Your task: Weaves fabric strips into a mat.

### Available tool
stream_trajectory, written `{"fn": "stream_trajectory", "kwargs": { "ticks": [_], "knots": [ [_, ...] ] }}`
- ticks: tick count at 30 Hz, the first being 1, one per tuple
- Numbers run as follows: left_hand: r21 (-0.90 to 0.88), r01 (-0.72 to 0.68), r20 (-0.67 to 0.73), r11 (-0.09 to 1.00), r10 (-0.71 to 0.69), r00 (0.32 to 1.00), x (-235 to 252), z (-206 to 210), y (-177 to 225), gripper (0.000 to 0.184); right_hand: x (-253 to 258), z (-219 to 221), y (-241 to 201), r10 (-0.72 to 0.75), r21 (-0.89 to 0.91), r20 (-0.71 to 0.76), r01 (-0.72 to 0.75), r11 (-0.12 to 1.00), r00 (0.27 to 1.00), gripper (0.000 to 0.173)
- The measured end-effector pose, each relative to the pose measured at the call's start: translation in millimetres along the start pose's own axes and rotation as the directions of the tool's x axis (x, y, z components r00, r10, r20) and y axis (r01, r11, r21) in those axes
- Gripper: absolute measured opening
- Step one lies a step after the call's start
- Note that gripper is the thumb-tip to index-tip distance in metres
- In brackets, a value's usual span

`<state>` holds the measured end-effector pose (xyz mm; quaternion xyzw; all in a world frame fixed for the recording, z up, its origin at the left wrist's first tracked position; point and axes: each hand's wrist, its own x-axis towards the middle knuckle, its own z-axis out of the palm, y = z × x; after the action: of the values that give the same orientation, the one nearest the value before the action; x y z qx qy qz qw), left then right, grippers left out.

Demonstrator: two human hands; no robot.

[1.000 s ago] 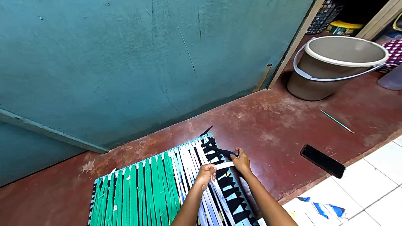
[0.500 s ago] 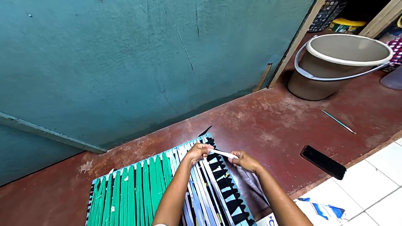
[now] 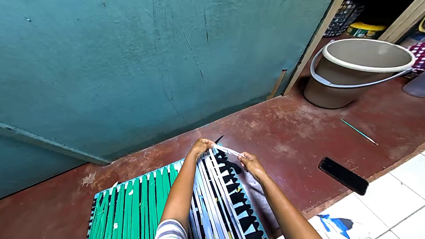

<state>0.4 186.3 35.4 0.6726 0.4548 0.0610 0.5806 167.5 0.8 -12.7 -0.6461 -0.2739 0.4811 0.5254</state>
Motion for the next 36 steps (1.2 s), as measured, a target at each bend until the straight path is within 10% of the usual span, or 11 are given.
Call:
{"fn": "stream_trajectory", "kwargs": {
  "ticks": [11,25,36],
  "knots": [
    [0.284,0.058,-0.308,0.957,0.034,0.951,48,16,-56,0.018,-8,27,39,0.034,-0.238,-0.051,-0.045,0.970,0.998,0.021],
    [0.326,0.215,-0.323,0.921,-0.105,0.941,61,22,-59,0.019,-14,38,75,-0.020,-0.385,-0.119,-0.028,0.923,0.993,0.029],
    [0.317,0.225,-0.314,0.921,-0.122,0.942,66,21,-62,0.018,-26,55,103,-0.377,-0.442,-0.361,0.199,0.875,0.853,0.028]
  ]
}}
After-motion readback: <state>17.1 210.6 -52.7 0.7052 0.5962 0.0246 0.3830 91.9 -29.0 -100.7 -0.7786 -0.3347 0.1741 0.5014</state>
